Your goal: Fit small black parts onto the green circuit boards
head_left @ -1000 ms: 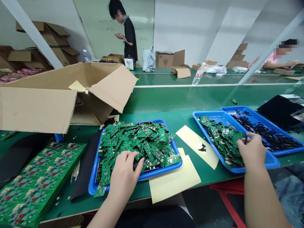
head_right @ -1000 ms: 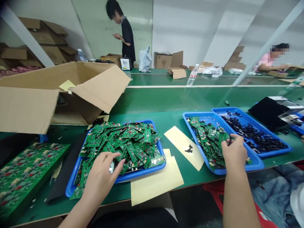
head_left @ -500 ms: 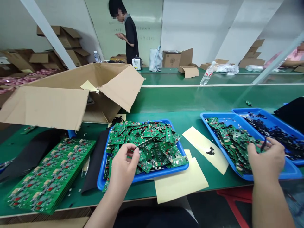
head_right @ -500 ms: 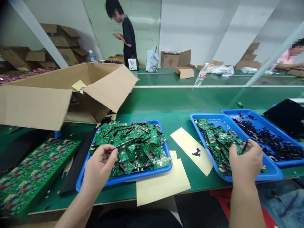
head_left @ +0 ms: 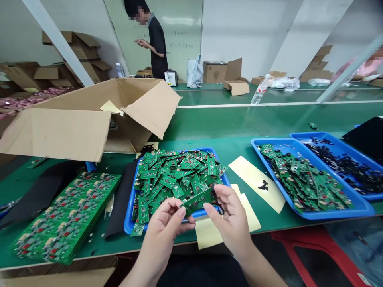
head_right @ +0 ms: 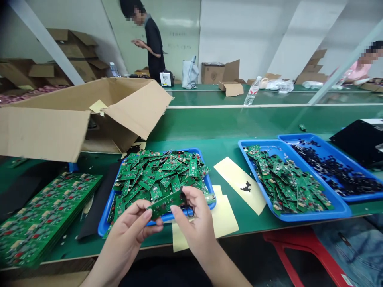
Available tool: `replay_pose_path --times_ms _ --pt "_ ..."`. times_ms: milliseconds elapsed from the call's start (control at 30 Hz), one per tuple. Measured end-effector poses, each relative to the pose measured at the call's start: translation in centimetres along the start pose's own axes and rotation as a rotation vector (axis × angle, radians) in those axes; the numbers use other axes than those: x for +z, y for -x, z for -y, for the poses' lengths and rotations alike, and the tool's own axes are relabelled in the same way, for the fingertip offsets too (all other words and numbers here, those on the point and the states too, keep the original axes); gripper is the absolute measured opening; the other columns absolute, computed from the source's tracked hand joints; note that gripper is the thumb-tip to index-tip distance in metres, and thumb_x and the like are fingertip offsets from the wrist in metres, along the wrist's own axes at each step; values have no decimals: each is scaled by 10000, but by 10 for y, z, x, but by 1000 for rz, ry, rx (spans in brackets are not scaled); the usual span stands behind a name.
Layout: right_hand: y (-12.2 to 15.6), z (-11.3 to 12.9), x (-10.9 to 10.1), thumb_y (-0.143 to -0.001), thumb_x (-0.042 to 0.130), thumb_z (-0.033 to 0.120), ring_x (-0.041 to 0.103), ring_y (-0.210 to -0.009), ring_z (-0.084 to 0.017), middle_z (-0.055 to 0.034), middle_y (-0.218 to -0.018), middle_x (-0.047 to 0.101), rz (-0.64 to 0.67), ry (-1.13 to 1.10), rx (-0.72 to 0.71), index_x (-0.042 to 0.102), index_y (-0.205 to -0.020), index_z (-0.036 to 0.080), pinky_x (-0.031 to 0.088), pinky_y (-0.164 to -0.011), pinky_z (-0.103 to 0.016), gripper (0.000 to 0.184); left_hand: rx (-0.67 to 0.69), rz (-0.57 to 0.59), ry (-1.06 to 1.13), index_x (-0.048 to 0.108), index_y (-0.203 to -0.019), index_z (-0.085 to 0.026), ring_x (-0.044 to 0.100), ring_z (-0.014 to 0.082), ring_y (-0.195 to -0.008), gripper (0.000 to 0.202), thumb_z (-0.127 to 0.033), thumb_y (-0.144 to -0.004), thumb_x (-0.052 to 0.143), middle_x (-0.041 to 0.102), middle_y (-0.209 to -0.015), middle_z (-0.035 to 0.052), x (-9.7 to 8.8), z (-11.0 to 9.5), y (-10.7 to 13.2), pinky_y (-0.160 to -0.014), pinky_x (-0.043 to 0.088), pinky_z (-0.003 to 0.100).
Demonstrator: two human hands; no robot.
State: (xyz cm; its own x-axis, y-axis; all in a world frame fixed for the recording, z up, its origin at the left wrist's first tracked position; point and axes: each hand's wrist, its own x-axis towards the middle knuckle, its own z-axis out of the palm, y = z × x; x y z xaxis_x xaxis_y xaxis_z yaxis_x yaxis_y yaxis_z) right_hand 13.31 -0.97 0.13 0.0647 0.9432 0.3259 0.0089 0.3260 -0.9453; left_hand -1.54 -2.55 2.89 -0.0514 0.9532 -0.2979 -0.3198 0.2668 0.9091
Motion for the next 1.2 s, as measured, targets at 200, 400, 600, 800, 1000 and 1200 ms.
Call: replay_pose_path --times_ms 200,400,600,800,1000,1200 --pt "2 4 -5 -804 615 177 641 -830 -142 -10 -913 649 126 7 80 527 -1068 254 534 -734 -229 288 84 248 -473 619 -901 -225 569 172 -793 164 -304 -758 637 601 -835 -3 -12 -7 -1 -711 490 271" --pt "6 12 -14 -818 581 174 626 -861 -158 -24 -934 636 277 106 -34 540 -1103 244 530 -738 -246 297 256 373 -793 595 -629 -196 505 173 -700 234 -329 -814 546 557 -705 7 -7 -18 -4 -673 421 272" --pt "2 14 -21 -868 521 202 640 -931 -203 -50 -950 680 119 166 -90 603 -892 227 420 -993 -445 89 82 356 -660 591 -604 -196 557 168 -598 233 -324 -795 556 611 -598 3 -3 -18 3 -588 434 252" --pt "3 16 -23 -839 552 174 666 -890 -204 -8 -818 713 28 142 -103 577 -857 240 225 -1093 -558 73 -5 300 -570 666 -778 -188 624 181 -617 146 -313 -782 591 675 -650 20 -4 -14 7 -587 485 262" --pt "6 16 -20 -822 579 215 670 -757 -186 0 -792 695 100 234 -116 578 -852 231 253 -1083 -570 34 -94 219 -222 599 -865 -189 691 193 -715 215 -309 -715 696 705 -710 11 2 -5 9 -715 539 300" --pt "7 9 -20 -852 533 152 654 -687 -159 5 -790 694 64 416 -267 589 -923 239 294 -1074 -559 126 -89 77 -42 566 -796 -196 709 190 -776 272 -310 -656 770 728 -714 -3 5 3 7 -803 496 272"
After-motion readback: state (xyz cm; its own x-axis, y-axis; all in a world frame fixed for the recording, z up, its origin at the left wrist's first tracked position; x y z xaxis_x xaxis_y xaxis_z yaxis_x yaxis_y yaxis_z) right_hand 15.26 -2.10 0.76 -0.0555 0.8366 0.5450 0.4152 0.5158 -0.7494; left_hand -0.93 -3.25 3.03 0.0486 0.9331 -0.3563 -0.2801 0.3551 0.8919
